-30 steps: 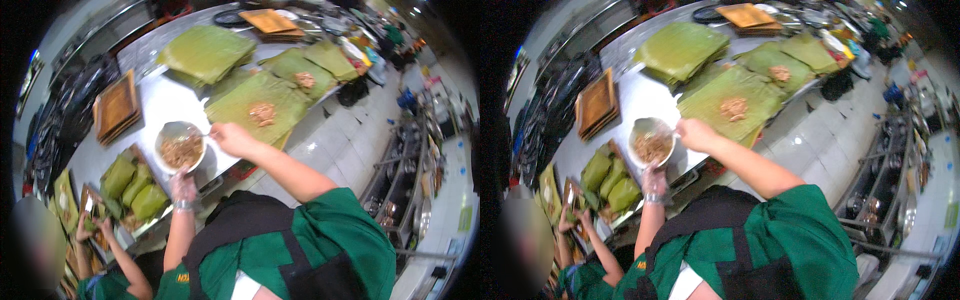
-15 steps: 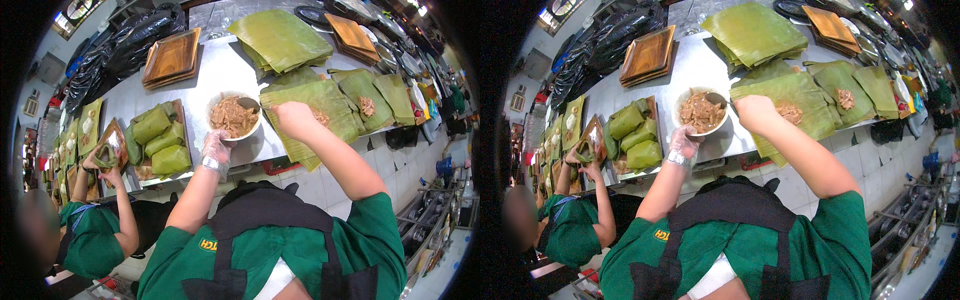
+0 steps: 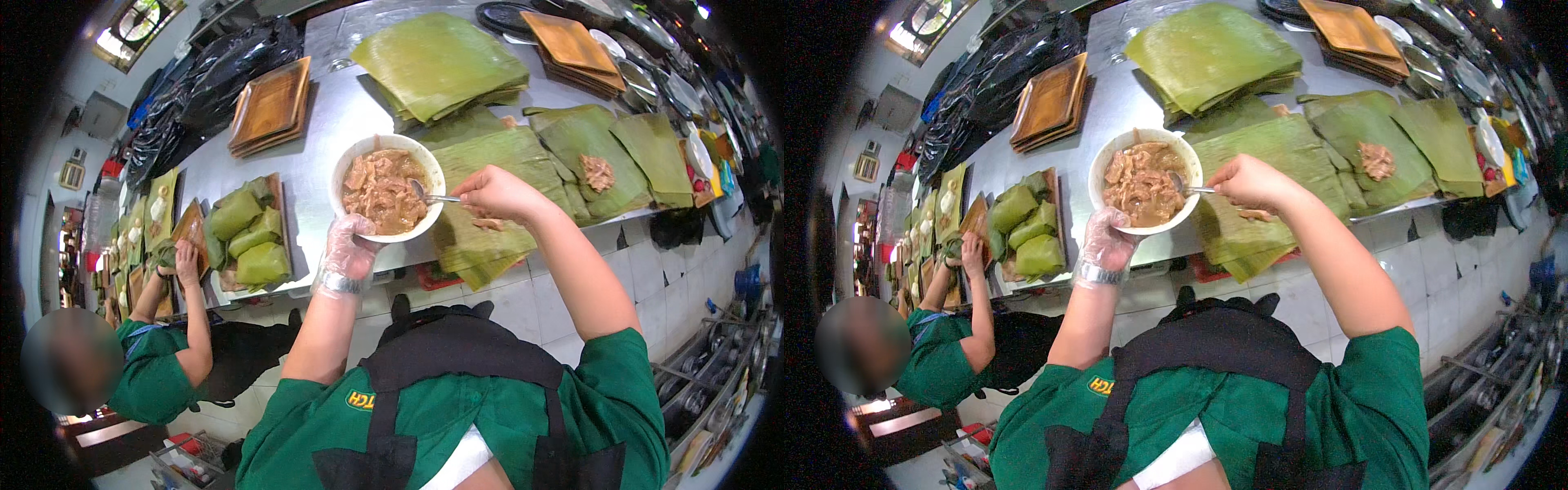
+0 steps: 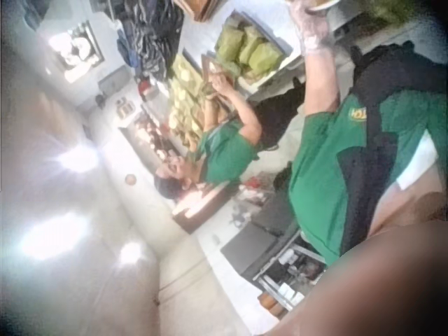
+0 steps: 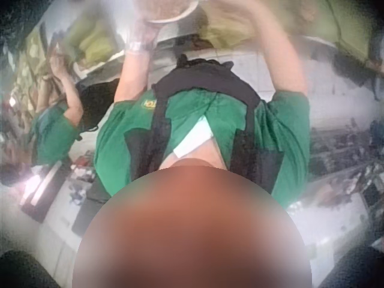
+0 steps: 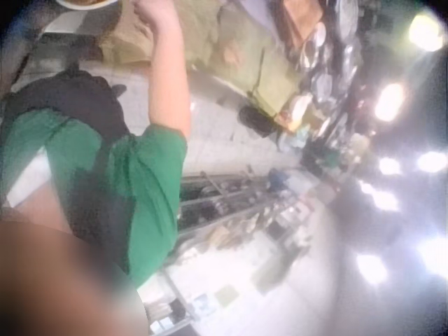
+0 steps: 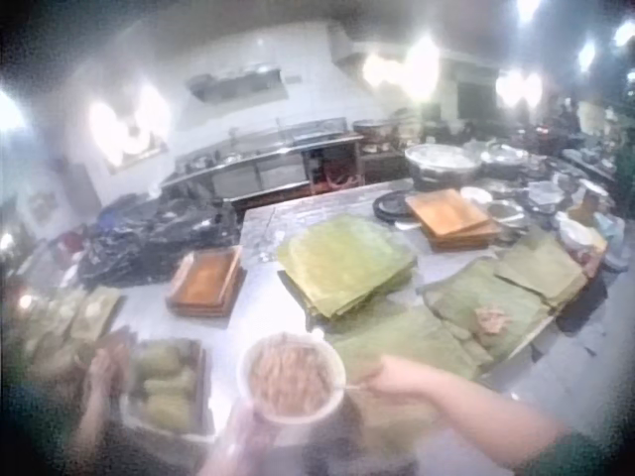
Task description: The person scoops a brown meat mixture from a large metal bowl into a small white bowl, then portions it onto banana leaves laid out on a stainless steel table. The person places additional banana leaves over the filled ones and continues the process. Another worker in green is visible nearby, also preparing similar items.
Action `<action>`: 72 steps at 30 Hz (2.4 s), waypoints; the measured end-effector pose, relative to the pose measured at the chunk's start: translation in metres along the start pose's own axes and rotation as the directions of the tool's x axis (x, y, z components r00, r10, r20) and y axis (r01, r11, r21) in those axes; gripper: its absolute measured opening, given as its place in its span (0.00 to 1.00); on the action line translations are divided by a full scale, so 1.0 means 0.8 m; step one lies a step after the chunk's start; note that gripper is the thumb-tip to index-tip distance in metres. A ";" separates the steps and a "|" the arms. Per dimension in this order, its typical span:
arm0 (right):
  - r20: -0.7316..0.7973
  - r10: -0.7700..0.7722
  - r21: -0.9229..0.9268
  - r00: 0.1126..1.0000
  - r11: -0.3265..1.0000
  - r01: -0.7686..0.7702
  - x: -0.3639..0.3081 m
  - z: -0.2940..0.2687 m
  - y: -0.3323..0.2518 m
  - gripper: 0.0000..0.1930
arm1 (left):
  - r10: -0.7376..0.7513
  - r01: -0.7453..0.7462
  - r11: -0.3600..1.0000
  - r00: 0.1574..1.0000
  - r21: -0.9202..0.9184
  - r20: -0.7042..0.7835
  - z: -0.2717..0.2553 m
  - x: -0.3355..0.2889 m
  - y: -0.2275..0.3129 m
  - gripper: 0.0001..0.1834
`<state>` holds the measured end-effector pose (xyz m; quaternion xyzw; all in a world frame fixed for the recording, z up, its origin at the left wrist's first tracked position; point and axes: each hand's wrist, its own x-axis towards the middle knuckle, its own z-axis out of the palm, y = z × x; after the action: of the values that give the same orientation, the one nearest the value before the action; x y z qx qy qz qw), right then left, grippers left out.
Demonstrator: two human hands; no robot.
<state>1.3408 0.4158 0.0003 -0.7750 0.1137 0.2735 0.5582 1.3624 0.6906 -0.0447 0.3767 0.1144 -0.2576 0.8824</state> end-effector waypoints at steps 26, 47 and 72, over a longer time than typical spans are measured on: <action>-0.371 0.144 0.524 0.917 0.848 0.079 -0.273 -0.384 0.249 0.11 | -0.421 0.435 0.898 0.815 0.060 0.398 0.340 0.154 -0.345 0.24; -0.380 0.072 0.416 0.922 0.904 0.101 -0.289 -0.746 0.338 0.11 | -0.229 0.231 0.973 0.971 -0.016 0.066 0.529 0.226 -0.521 0.06; -0.586 -0.393 -0.361 0.709 0.910 0.205 -0.279 -0.757 0.399 0.12 | 0.059 -0.061 0.986 0.998 -0.157 -0.020 0.541 0.191 -0.569 0.29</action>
<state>1.1830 -0.2865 0.0041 -0.8973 0.1324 -0.0928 0.4108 1.2484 0.0556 -0.0825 0.3113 0.1299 -0.2181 0.9158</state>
